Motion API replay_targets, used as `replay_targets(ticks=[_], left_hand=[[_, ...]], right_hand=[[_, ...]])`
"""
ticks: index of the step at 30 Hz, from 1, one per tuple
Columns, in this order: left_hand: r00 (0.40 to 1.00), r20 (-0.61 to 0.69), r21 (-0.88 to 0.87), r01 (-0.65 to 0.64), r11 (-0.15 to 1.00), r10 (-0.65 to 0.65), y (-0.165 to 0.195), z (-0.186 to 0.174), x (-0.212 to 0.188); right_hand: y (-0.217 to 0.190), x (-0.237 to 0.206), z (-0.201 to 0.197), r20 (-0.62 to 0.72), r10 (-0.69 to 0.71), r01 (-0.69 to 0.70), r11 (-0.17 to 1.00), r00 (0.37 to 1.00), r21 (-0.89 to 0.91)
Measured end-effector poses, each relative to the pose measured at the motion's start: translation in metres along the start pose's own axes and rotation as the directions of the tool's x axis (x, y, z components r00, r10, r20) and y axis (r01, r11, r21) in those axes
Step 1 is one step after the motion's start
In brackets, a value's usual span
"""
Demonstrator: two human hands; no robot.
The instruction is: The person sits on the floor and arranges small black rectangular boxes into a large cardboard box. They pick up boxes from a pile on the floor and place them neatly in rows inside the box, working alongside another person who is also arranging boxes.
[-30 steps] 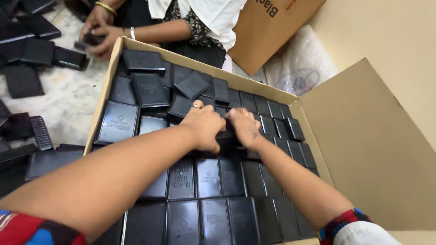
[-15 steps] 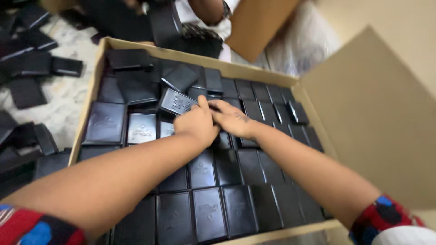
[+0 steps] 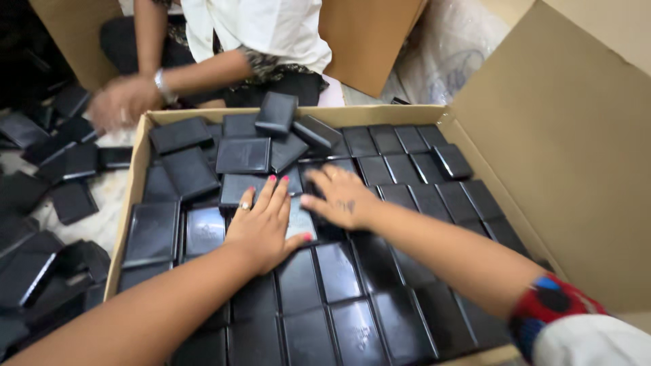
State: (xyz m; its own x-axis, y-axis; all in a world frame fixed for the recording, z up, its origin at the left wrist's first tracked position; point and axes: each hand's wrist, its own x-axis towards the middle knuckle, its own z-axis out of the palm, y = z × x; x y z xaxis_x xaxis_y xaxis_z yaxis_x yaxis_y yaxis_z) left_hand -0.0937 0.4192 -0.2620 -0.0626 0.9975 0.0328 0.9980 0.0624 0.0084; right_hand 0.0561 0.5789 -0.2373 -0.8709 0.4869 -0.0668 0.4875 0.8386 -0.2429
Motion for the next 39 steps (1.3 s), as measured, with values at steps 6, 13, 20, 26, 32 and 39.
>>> replay_targets(ticks=[6,13,20,26,32,39], left_hand=[[0.966,-0.22,0.031,0.146,0.989,-0.135,-0.041,-0.01,0.004],[0.963,0.018,0.012,0.27,0.963,-0.271,-0.046,-0.036,0.011],[0.921,-0.291,-0.152,0.221,0.963,-0.258,-0.04,-0.033,-0.011],[0.946,-0.188,-0.417,0.167,0.893,-0.265,-0.038,-0.069,0.053],[0.898,-0.089,-0.157,0.415,0.896,-0.432,-0.023,-0.066,0.124],[0.905,-0.085,-0.165,0.399,0.902,-0.416,-0.021,-0.04,0.119]], right_hand=[[-0.007,-0.032,0.011,-0.122,-0.142,0.137,0.99,0.982,-0.045],[0.047,0.083,-0.033,-0.383,-0.019,-0.095,0.956,0.923,-0.276],[0.066,0.091,-0.017,-0.198,0.253,-0.275,0.957,0.947,-0.095],[0.106,0.1,-0.034,-0.228,0.031,-0.045,0.997,0.973,-0.057],[0.11,0.091,-0.046,-0.08,0.225,-0.216,0.971,0.971,0.105],[0.128,0.092,-0.029,-0.228,0.516,-0.504,0.856,0.826,0.114]])
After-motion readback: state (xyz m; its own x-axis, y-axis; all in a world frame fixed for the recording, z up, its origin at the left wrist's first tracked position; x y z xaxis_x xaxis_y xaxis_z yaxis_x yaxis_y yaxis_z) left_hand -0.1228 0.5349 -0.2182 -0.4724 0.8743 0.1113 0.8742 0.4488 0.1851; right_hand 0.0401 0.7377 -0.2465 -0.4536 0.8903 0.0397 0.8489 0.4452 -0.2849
